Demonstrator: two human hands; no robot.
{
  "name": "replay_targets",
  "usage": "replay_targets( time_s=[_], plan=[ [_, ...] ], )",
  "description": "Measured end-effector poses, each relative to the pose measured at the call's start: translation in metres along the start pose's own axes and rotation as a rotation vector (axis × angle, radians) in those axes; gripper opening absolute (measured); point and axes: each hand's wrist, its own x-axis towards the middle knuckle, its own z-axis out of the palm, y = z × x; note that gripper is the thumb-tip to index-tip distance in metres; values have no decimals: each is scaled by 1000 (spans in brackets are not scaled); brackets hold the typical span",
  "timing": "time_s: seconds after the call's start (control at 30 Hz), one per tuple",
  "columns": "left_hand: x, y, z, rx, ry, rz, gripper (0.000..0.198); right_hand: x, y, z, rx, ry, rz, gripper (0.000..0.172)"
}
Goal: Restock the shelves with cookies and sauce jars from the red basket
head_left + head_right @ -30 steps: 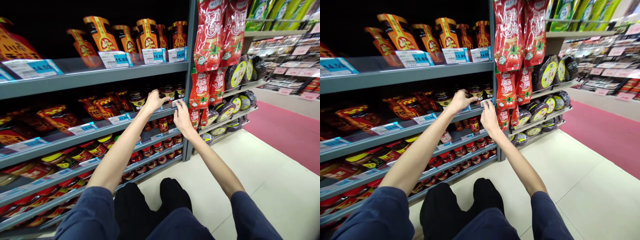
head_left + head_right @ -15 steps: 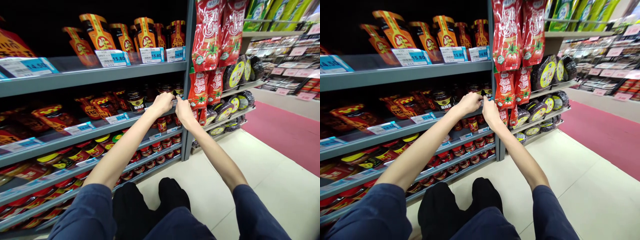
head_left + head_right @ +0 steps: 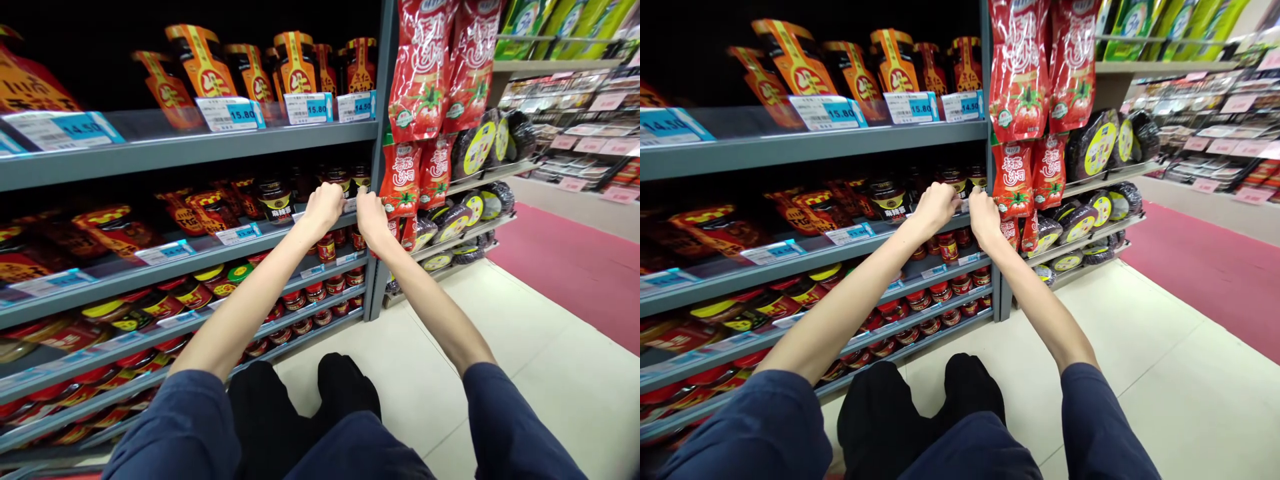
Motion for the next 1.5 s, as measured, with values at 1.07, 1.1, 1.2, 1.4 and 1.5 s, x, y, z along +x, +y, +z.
replay_targets(
  time_s=[1.07, 1.1, 1.2, 1.4, 1.5],
  plan=[
    [-750, -327, 65, -477, -442, -1063, 60, -554, -11, 197, 107, -970, -55, 68],
    [-747, -324, 75, -501, -458, -1042, 63, -558, -16, 197, 105, -939, -36, 68],
    [-736, -317, 97, -512, -450, -1052, 60, -566, -24, 195, 137, -892, 38, 66],
    [-734, -320, 30, -462, -231, -1191, 61, -550, -33, 183, 196, -932, 134, 69],
    [-724, -309, -54, -539, 54, -1244, 63, -517, -75, 169, 358, -965, 218, 64]
  ],
)
